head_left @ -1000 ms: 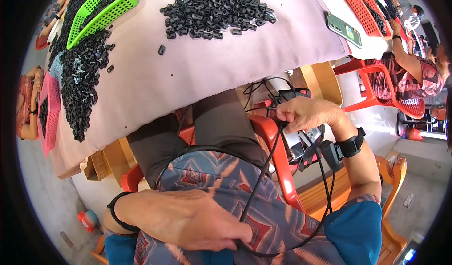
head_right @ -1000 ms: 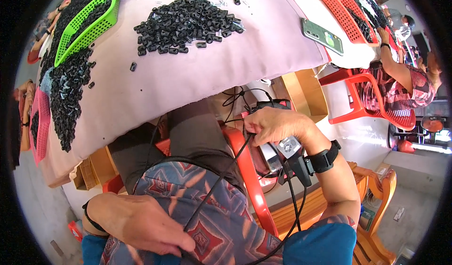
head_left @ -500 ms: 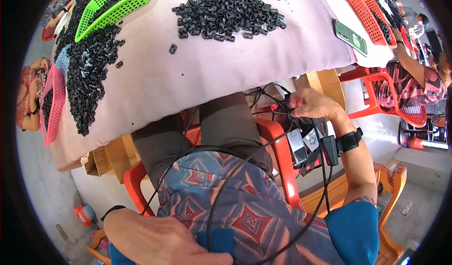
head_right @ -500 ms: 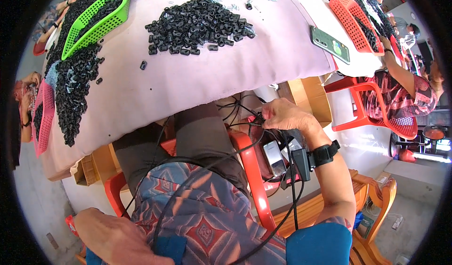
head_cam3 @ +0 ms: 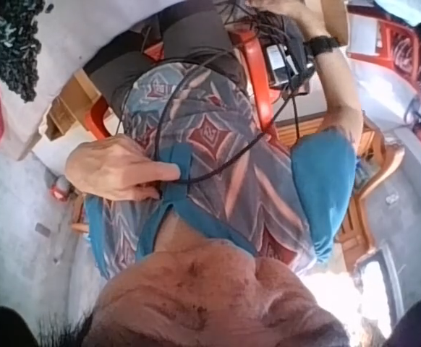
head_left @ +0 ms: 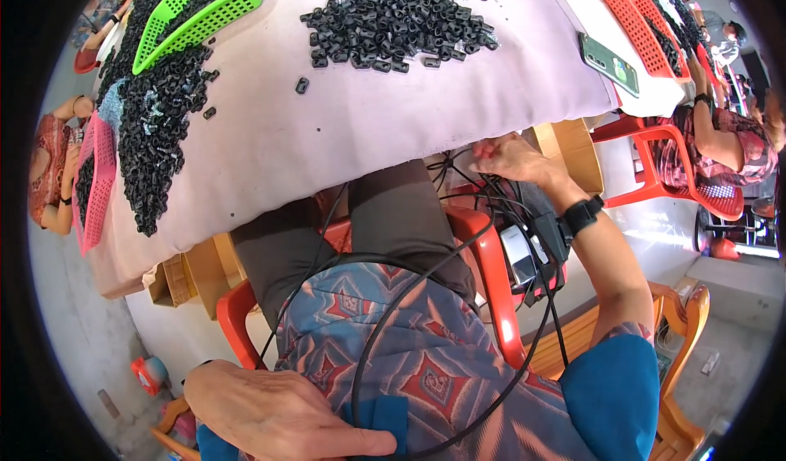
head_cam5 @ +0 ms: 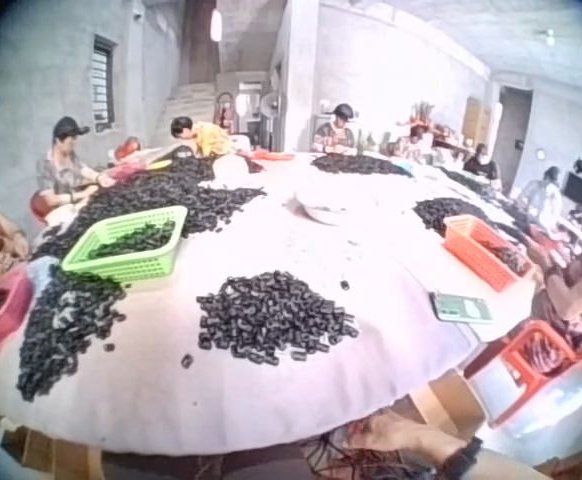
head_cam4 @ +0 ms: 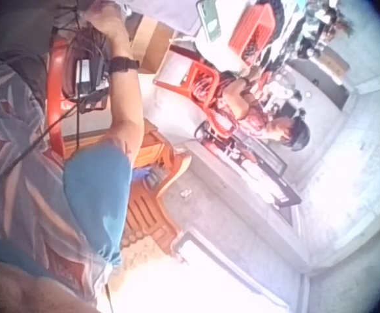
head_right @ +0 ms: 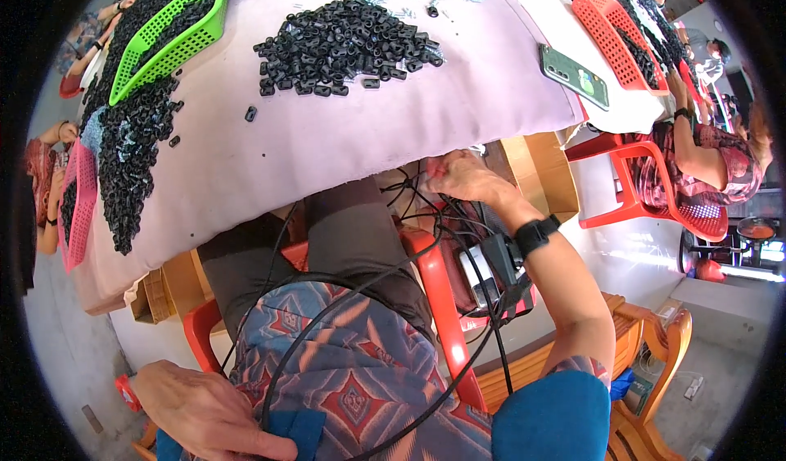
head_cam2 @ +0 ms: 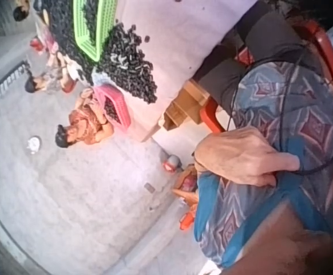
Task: Sorting and assembling small black plastic shoe components at a workstation.
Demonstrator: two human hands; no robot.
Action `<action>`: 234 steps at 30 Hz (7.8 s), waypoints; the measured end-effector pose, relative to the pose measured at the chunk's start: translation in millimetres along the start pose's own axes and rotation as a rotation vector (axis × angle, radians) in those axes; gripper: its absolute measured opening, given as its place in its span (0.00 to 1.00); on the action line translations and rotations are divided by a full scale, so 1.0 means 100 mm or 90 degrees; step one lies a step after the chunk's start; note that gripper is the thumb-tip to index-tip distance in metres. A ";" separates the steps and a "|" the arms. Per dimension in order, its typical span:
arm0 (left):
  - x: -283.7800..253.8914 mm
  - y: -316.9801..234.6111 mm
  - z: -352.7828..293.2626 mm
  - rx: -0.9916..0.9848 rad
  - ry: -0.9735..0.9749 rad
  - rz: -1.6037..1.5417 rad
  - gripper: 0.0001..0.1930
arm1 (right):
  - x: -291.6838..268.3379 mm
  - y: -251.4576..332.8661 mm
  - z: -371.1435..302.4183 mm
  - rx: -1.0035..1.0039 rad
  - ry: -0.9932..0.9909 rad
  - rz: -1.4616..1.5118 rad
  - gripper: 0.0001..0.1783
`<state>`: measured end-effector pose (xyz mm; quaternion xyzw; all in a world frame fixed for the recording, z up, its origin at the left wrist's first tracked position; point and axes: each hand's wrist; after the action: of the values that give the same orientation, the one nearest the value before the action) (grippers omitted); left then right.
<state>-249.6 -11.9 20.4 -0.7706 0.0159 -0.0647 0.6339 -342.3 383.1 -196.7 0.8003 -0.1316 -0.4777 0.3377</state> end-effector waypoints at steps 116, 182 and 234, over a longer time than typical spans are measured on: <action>-0.76 0.68 0.73 -0.075 -0.888 0.279 0.07 | 0.39 0.08 -0.83 -0.158 -0.149 0.089 0.06; -0.34 1.13 0.34 -0.280 -0.529 0.214 0.16 | 0.12 -0.43 0.22 0.032 -0.004 0.058 0.11; -1.07 1.37 1.31 -0.144 -0.574 0.295 0.06 | -0.34 -0.93 -0.20 0.284 -0.142 0.331 0.08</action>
<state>-332.0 100.8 -146.9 -0.7618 -0.0818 0.4181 0.4880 -353.0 477.6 -229.4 0.7372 -0.4677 -0.4198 0.2481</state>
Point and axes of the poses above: each hand's wrist, its own z-axis towards the middle knuckle, its own x-axis out of the palm, y = z × x, and after that the axes turned 11 degrees about -x, right-handed
